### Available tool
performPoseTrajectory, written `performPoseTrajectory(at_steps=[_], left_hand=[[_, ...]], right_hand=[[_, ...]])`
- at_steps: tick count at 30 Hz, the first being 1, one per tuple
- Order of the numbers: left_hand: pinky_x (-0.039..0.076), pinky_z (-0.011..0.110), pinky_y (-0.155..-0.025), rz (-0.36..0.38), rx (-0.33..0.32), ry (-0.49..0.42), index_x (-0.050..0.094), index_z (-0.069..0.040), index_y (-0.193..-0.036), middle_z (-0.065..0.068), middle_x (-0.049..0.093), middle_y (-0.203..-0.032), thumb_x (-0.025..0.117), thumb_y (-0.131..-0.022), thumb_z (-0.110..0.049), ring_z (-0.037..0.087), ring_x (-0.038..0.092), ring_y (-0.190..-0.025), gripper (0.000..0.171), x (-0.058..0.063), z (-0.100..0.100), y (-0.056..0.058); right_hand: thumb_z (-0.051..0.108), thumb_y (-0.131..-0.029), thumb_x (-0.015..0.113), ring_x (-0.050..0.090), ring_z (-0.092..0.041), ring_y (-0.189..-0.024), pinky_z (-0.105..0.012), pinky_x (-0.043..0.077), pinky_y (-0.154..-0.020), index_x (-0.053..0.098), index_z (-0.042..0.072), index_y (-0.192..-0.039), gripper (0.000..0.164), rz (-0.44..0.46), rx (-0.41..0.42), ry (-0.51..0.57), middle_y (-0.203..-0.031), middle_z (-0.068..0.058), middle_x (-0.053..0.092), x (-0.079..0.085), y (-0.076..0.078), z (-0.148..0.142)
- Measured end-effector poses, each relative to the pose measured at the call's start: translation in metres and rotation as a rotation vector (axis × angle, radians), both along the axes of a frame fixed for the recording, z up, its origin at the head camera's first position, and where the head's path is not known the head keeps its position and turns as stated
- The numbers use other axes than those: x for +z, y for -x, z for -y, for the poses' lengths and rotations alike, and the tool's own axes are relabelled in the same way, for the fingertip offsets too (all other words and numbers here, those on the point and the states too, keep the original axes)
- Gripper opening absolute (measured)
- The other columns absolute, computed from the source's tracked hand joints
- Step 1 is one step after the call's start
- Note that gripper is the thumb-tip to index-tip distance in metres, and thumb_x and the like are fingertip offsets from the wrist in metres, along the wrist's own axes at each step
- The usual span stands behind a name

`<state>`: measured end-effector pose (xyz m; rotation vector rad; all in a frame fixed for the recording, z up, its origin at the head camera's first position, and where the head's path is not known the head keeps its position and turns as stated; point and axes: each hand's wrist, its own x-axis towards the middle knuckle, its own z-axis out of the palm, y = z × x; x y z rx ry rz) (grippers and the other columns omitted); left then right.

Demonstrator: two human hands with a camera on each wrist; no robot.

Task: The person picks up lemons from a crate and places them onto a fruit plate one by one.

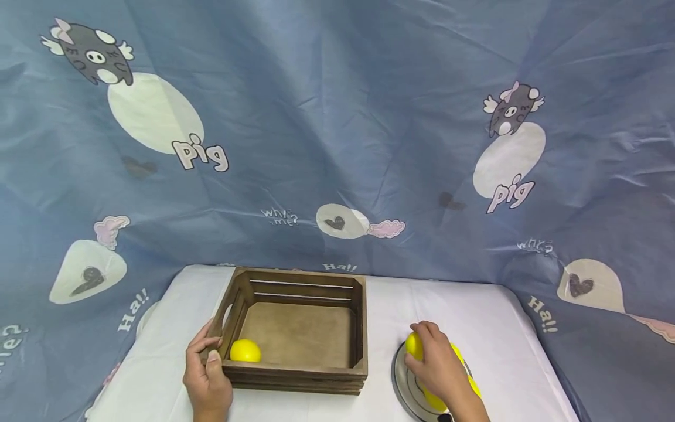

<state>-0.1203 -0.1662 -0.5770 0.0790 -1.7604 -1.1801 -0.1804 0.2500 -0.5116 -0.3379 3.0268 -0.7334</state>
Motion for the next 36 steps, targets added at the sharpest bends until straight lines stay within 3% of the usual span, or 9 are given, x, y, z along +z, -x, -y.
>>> performPoseTrajectory(at_steps=[5, 13, 20, 36], left_hand=[[0.04, 0.019, -0.101, -0.015, -0.004, 0.014, 0.058, 0.012, -0.11, 0.022, 0.061, -0.142, 0.043, -0.098, 0.0, 0.013, 0.06, -0.114, 0.022, -0.002, 0.002, 0.001], [0.041, 0.018, -0.101, -0.037, 0.0, 0.02, 0.059, 0.012, -0.109, 0.027, 0.061, -0.138, 0.044, -0.096, 0.003, 0.014, 0.06, -0.116, 0.022, -0.005, 0.004, 0.003], [0.04, 0.018, -0.103, -0.025, 0.009, 0.021, 0.059, 0.012, -0.109, 0.025, 0.061, -0.14, 0.044, -0.098, 0.001, 0.014, 0.06, -0.116, 0.022, -0.005, 0.002, 0.001], [0.041, 0.018, -0.101, -0.029, 0.001, 0.016, 0.059, 0.012, -0.11, 0.023, 0.061, -0.141, 0.044, -0.098, 0.0, 0.014, 0.06, -0.118, 0.022, -0.004, 0.002, 0.0]], right_hand=[[0.018, -0.083, 0.08, 0.06, -0.04, -0.119, -0.058, 0.053, -0.094, 0.064, 0.003, -0.131, 0.053, 0.057, -0.007, -0.076, -0.136, -0.019, 0.058, -0.016, 0.004, 0.001], [0.016, -0.075, 0.088, 0.059, -0.044, -0.118, -0.061, 0.048, -0.101, 0.066, 0.001, -0.126, 0.058, 0.011, 0.016, -0.147, -0.129, -0.021, 0.06, -0.037, 0.003, 0.005], [0.014, -0.072, 0.088, 0.058, -0.046, -0.119, -0.066, 0.041, -0.107, 0.067, 0.0, -0.123, 0.057, -0.026, 0.016, -0.179, -0.127, -0.022, 0.062, -0.042, 0.003, 0.006], [0.02, -0.073, 0.09, 0.053, -0.049, -0.126, -0.066, 0.034, -0.113, 0.068, 0.002, -0.126, 0.06, 0.035, -0.006, -0.277, -0.133, -0.025, 0.061, -0.047, 0.006, 0.01]])
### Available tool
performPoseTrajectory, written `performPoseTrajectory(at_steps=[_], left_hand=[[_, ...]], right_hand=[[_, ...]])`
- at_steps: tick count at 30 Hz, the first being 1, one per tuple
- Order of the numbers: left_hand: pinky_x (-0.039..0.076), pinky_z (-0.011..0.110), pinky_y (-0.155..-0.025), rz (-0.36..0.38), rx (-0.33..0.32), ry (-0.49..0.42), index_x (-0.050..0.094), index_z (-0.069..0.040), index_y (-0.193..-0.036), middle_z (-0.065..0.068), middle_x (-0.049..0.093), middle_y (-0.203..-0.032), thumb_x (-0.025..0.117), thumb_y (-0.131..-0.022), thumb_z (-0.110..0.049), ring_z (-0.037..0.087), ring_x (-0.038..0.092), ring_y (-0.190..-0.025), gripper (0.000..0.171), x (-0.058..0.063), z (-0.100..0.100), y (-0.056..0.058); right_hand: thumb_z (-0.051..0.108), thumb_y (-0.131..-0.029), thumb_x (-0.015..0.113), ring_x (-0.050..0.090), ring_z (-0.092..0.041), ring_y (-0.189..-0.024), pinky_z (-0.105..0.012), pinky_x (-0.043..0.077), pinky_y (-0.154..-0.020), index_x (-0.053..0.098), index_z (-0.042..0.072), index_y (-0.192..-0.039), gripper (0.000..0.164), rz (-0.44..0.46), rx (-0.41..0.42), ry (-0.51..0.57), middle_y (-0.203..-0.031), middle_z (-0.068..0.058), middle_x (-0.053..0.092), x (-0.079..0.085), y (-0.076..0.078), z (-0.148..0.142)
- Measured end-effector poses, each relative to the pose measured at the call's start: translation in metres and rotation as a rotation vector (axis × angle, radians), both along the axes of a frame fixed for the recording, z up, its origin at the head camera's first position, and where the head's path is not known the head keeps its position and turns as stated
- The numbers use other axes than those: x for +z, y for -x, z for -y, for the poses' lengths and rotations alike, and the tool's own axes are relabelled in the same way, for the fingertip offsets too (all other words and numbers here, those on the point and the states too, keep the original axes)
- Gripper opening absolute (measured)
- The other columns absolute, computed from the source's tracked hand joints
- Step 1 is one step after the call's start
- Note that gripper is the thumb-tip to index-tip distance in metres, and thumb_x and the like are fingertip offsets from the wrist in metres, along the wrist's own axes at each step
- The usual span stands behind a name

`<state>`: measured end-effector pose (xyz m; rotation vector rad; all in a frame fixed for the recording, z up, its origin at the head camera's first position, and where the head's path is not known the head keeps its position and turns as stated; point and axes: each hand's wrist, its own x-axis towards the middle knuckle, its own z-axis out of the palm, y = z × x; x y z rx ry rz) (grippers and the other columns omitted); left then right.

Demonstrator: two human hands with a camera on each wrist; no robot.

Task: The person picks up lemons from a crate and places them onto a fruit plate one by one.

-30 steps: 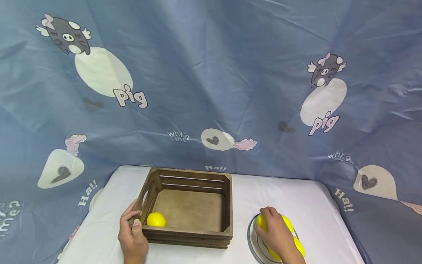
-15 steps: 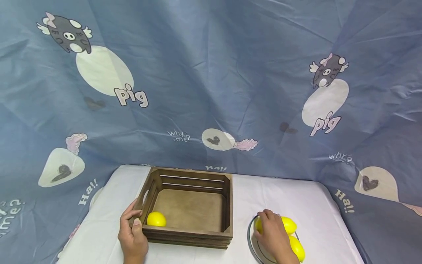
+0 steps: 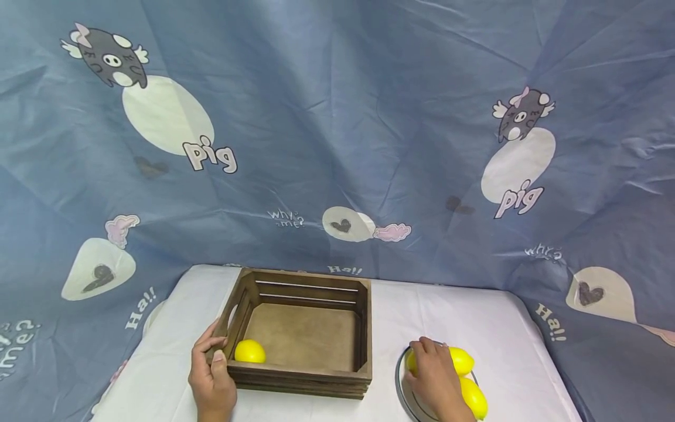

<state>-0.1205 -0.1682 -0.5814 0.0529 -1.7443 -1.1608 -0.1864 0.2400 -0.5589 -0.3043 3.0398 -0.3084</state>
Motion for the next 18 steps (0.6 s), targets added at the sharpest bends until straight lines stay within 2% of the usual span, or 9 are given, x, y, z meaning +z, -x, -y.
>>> performPoseTrajectory(at_steps=[7, 11, 15, 18], left_hand=[[0.041, 0.018, -0.101, 0.007, 0.008, 0.002, 0.059, 0.011, -0.109, 0.022, 0.061, -0.141, 0.044, -0.098, 0.0, 0.014, 0.06, -0.115, 0.022, 0.0, 0.0, 0.0], [0.04, 0.019, -0.102, 0.01, 0.011, 0.005, 0.059, 0.011, -0.109, 0.022, 0.061, -0.141, 0.044, -0.098, 0.0, 0.014, 0.06, -0.114, 0.022, 0.0, 0.0, 0.0], [0.04, 0.018, -0.102, 0.018, 0.008, 0.005, 0.059, 0.011, -0.109, 0.021, 0.061, -0.142, 0.044, -0.098, 0.0, 0.014, 0.06, -0.116, 0.022, 0.0, 0.001, 0.0], [0.04, 0.018, -0.101, 0.017, 0.007, 0.005, 0.058, 0.011, -0.109, 0.021, 0.061, -0.142, 0.044, -0.098, 0.0, 0.014, 0.06, -0.116, 0.021, 0.0, 0.0, 0.0]], right_hand=[[0.023, -0.072, 0.09, 0.056, -0.048, -0.123, -0.068, 0.034, -0.111, 0.069, 0.001, -0.121, 0.057, -0.078, 0.048, 0.008, -0.128, -0.024, 0.064, -0.001, -0.003, 0.001], [0.026, -0.075, 0.089, 0.055, -0.049, -0.124, -0.071, 0.032, -0.11, 0.07, 0.001, -0.119, 0.055, -0.093, 0.057, 0.01, -0.128, -0.025, 0.064, 0.002, -0.004, 0.003], [0.026, -0.079, 0.086, 0.054, -0.048, -0.127, -0.072, 0.031, -0.111, 0.069, 0.001, -0.121, 0.052, -0.111, 0.063, 0.028, -0.131, -0.025, 0.062, 0.01, -0.007, 0.005], [0.026, -0.081, 0.085, 0.055, -0.048, -0.127, -0.072, 0.034, -0.109, 0.069, 0.001, -0.121, 0.05, -0.162, 0.089, 0.055, -0.132, -0.025, 0.062, 0.021, -0.008, 0.007]])
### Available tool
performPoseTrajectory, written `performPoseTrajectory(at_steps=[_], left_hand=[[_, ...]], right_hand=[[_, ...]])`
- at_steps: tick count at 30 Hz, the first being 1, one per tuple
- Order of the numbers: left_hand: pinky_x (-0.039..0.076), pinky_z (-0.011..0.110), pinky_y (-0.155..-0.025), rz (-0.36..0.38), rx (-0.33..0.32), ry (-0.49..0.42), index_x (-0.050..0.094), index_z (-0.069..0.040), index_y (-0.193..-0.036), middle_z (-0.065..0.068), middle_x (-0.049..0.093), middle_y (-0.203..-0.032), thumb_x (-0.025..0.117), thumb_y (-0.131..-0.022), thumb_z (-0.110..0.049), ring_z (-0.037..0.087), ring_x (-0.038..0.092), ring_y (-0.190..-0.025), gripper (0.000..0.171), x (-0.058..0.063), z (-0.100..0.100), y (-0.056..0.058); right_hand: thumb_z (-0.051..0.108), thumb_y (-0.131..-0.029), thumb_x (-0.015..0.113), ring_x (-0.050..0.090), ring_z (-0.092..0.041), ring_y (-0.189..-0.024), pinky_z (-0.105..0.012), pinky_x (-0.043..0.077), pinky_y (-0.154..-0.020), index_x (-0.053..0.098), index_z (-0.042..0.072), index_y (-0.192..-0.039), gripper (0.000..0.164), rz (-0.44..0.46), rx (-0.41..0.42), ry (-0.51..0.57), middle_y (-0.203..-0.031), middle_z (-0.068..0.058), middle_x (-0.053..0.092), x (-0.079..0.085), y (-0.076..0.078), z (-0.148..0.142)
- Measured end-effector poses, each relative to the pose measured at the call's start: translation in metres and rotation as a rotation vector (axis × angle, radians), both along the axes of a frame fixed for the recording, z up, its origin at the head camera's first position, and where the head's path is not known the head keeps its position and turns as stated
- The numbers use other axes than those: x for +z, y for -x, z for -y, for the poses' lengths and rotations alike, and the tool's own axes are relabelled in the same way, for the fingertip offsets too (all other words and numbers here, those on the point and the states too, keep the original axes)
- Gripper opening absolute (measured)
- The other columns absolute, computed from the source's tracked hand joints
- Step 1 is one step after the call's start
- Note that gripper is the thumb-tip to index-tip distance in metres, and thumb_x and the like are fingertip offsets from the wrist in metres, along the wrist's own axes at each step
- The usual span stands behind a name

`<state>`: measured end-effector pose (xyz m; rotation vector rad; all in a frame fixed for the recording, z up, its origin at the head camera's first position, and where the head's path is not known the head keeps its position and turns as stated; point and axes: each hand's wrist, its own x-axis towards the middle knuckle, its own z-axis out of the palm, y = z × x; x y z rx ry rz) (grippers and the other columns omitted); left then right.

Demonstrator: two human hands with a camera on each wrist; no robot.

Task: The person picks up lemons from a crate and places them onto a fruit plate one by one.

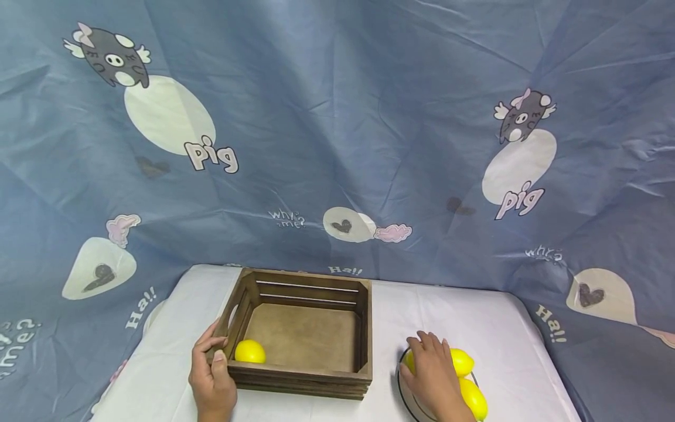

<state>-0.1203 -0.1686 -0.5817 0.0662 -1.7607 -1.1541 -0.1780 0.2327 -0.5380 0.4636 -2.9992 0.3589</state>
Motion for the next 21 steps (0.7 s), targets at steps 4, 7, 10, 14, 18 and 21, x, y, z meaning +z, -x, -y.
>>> performPoseTrajectory(at_steps=[4, 7, 10, 14, 18, 21], left_hand=[[0.041, 0.018, -0.1, -0.003, 0.005, -0.004, 0.059, 0.011, -0.109, 0.022, 0.061, -0.142, 0.044, -0.097, 0.0, 0.013, 0.06, -0.116, 0.022, 0.0, -0.001, 0.0], [0.041, 0.017, -0.1, -0.01, 0.011, -0.011, 0.059, 0.012, -0.108, 0.023, 0.062, -0.141, 0.043, -0.096, 0.001, 0.011, 0.059, -0.115, 0.022, 0.0, 0.0, 0.0], [0.04, 0.017, -0.1, -0.03, 0.023, -0.018, 0.058, 0.014, -0.106, 0.028, 0.062, -0.137, 0.042, -0.095, 0.003, 0.011, 0.06, -0.113, 0.022, 0.008, -0.001, -0.002], [0.04, 0.016, -0.098, -0.032, 0.031, -0.023, 0.058, 0.015, -0.106, 0.029, 0.062, -0.136, 0.042, -0.094, 0.005, 0.011, 0.06, -0.114, 0.022, 0.009, 0.001, -0.004], [0.04, 0.017, -0.1, 0.009, -0.003, -0.022, 0.058, 0.011, -0.109, 0.022, 0.06, -0.142, 0.044, -0.096, 0.002, 0.014, 0.058, -0.123, 0.022, 0.0, 0.004, -0.003], [0.04, 0.017, -0.102, 0.04, -0.033, -0.026, 0.057, 0.009, -0.111, 0.017, 0.059, -0.146, 0.044, -0.098, 0.001, 0.014, 0.055, -0.129, 0.021, 0.0, 0.002, -0.002]], right_hand=[[0.027, -0.084, 0.085, 0.056, -0.047, -0.127, -0.069, 0.039, -0.107, 0.068, 0.0, -0.124, 0.051, -0.041, 0.034, 0.045, -0.135, -0.024, 0.061, 0.022, -0.001, 0.003], [0.026, -0.088, 0.083, 0.056, -0.045, -0.129, -0.063, 0.045, -0.105, 0.066, 0.0, -0.13, 0.052, -0.03, 0.042, 0.08, -0.14, -0.023, 0.059, 0.042, -0.002, 0.006], [0.028, -0.091, 0.08, 0.056, -0.042, -0.13, -0.059, 0.051, -0.098, 0.063, 0.003, -0.137, 0.055, -0.021, 0.053, 0.1, -0.145, -0.019, 0.057, 0.064, -0.002, 0.012], [0.032, -0.093, 0.079, 0.061, -0.035, -0.127, -0.056, 0.056, -0.092, 0.061, 0.009, -0.141, 0.056, -0.033, 0.096, 0.098, -0.143, -0.01, 0.061, 0.092, 0.001, 0.023], [0.034, -0.092, 0.079, 0.066, -0.027, -0.12, -0.05, 0.057, -0.091, 0.062, 0.013, -0.141, 0.056, -0.063, 0.185, 0.066, -0.137, -0.003, 0.066, 0.117, 0.003, 0.035], [0.034, -0.092, 0.078, 0.067, -0.024, -0.12, -0.048, 0.057, -0.092, 0.063, 0.014, -0.14, 0.054, -0.084, 0.285, 0.04, -0.135, -0.002, 0.067, 0.135, 0.003, 0.047]])
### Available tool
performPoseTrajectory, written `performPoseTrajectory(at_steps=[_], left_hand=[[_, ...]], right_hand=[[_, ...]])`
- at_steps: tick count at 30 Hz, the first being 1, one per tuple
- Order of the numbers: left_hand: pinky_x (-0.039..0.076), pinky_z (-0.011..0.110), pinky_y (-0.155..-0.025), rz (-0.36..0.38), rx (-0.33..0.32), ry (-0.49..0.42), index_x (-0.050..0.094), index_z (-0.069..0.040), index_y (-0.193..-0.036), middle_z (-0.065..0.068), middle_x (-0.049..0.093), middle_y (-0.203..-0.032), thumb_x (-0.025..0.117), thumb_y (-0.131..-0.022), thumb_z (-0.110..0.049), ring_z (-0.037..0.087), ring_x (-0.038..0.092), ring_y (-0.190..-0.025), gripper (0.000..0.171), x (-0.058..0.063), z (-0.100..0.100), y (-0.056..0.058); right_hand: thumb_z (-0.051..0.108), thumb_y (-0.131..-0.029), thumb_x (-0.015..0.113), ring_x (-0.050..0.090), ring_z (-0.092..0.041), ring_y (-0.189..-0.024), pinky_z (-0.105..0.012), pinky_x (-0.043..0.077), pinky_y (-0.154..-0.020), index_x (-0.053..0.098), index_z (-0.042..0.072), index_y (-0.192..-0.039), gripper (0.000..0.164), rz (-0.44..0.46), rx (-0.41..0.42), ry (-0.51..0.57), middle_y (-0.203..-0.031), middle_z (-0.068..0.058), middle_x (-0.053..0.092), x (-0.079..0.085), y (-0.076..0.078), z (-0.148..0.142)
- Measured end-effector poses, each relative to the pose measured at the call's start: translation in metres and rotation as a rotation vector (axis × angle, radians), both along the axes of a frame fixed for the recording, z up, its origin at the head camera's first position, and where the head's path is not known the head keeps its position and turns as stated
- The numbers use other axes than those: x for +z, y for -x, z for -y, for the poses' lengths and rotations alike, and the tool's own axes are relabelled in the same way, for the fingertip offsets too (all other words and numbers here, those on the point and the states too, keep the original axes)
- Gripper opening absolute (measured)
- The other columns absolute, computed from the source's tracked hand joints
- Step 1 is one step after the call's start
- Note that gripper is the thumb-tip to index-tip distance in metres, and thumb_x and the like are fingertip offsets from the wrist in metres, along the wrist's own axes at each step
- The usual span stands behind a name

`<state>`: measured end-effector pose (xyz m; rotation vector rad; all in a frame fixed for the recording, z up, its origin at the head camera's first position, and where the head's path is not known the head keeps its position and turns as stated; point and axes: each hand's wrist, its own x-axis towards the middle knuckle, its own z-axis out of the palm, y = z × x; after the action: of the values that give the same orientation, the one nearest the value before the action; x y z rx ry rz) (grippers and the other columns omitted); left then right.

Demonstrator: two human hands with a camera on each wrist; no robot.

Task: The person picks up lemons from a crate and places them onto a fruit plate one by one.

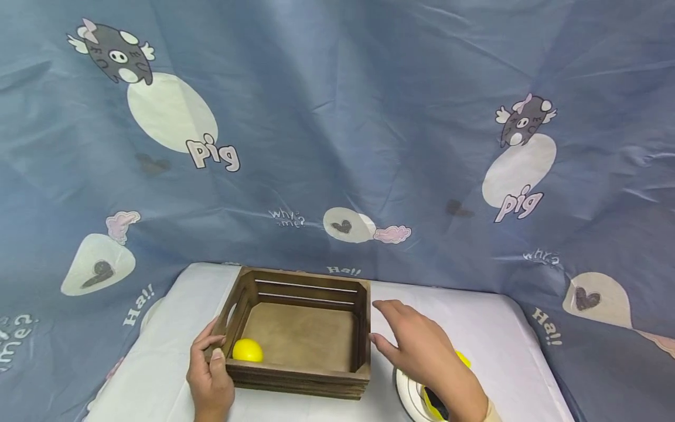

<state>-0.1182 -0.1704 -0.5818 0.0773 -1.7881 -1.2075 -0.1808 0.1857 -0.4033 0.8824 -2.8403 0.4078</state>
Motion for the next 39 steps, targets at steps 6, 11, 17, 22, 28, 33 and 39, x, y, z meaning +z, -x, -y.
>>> performPoseTrajectory(at_steps=[6, 11, 17, 22, 28, 33, 39], left_hand=[[0.04, 0.018, -0.103, -0.003, 0.003, 0.005, 0.057, 0.009, -0.11, 0.017, 0.059, -0.145, 0.043, -0.097, 0.002, 0.013, 0.055, -0.129, 0.021, 0.002, 0.0, 0.0], [0.039, 0.018, -0.104, -0.002, -0.005, 0.014, 0.058, 0.009, -0.11, 0.017, 0.059, -0.146, 0.044, -0.096, 0.001, 0.012, 0.056, -0.127, 0.021, 0.001, 0.001, 0.0], [0.04, 0.019, -0.103, -0.036, 0.004, 0.019, 0.059, 0.009, -0.109, 0.02, 0.061, -0.143, 0.045, -0.094, 0.0, 0.014, 0.058, -0.124, 0.022, 0.001, 0.001, 0.002], [0.038, 0.021, -0.11, -0.032, 0.005, 0.016, 0.059, 0.008, -0.109, 0.019, 0.061, -0.143, 0.046, -0.094, 0.0, 0.016, 0.055, -0.133, 0.021, 0.001, 0.002, 0.002], [0.038, 0.021, -0.11, -0.02, 0.008, 0.016, 0.059, 0.008, -0.109, 0.018, 0.061, -0.144, 0.045, -0.095, -0.001, 0.016, 0.056, -0.132, 0.022, 0.001, 0.002, 0.001], [0.038, 0.021, -0.11, -0.024, 0.018, 0.021, 0.059, 0.008, -0.108, 0.018, 0.061, -0.143, 0.045, -0.094, -0.001, 0.016, 0.056, -0.131, 0.021, 0.001, 0.002, 0.0], [0.038, 0.021, -0.108, -0.031, 0.001, 0.022, 0.059, 0.009, -0.11, 0.021, 0.06, -0.143, 0.045, -0.094, 0.001, 0.017, 0.057, -0.128, 0.022, 0.002, 0.002, 0.0]], right_hand=[[0.036, -0.092, 0.079, 0.068, -0.024, -0.116, -0.047, 0.058, -0.086, 0.054, 0.015, -0.15, 0.067, 0.047, 0.198, -0.07, -0.136, -0.004, 0.066, 0.023, 0.008, 0.033], [0.042, -0.084, 0.086, 0.065, -0.022, -0.117, -0.044, 0.058, -0.081, 0.034, 0.019, -0.163, 0.098, 0.114, 0.292, -0.135, -0.146, -0.004, 0.057, 0.03, 0.017, 0.058], [0.034, -0.077, 0.092, 0.057, -0.029, -0.131, -0.048, 0.056, -0.091, 0.036, 0.017, -0.163, 0.104, 0.104, 0.341, -0.242, -0.152, -0.009, 0.051, 0.03, 0.025, 0.086], [0.034, -0.079, 0.092, 0.055, -0.033, -0.134, -0.05, 0.056, -0.093, 0.037, 0.016, -0.162, 0.101, 0.104, 0.381, -0.294, -0.152, -0.009, 0.051, 0.026, 0.03, 0.102], [0.037, -0.083, 0.088, 0.053, -0.033, -0.137, -0.048, 0.057, -0.091, 0.031, 0.019, -0.165, 0.102, 0.167, 0.388, -0.276, -0.157, -0.01, 0.045, 0.017, 0.05, 0.119], [0.033, -0.082, 0.089, 0.051, -0.031, -0.139, -0.044, 0.059, -0.084, 0.043, 0.02, -0.159, 0.09, 0.172, 0.4, -0.306, -0.158, -0.01, 0.045, 0.004, 0.065, 0.136], [0.036, -0.081, 0.09, 0.047, -0.029, -0.142, -0.04, 0.057, -0.094, 0.051, 0.023, -0.154, 0.083, 0.156, 0.441, -0.365, -0.158, -0.007, 0.047, -0.016, 0.073, 0.16]])
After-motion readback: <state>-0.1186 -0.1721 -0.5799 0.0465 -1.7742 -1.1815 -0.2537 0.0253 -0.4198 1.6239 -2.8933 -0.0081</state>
